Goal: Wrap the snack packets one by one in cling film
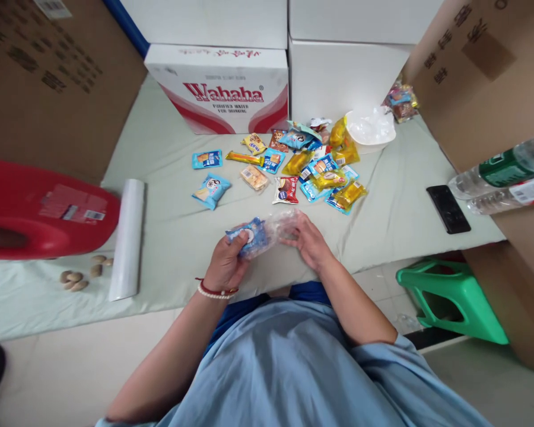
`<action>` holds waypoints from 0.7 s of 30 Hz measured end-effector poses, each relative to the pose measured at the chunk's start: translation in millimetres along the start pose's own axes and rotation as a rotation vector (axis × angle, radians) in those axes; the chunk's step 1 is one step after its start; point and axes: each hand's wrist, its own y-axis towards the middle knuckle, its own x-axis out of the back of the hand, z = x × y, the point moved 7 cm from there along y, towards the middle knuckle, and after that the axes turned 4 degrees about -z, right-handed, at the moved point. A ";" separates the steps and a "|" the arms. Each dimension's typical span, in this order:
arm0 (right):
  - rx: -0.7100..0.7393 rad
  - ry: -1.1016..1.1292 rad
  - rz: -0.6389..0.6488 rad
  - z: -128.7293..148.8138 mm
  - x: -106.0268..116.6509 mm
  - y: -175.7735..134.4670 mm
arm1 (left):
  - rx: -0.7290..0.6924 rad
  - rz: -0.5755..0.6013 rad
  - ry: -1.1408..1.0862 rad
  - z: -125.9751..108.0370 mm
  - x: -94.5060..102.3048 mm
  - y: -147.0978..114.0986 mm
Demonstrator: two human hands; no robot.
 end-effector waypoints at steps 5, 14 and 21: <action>0.157 -0.064 -0.104 21.9 -11.9 6.2 | 0.046 0.017 0.044 14.8 4.7 -1.8; -0.055 0.110 -0.041 -29.6 -20.7 14.7 | 0.151 0.139 -0.100 30.0 -14.4 -2.9; 0.403 -0.326 -0.325 -22.1 -7.3 17.3 | 0.021 -0.107 -0.157 42.8 -10.3 6.7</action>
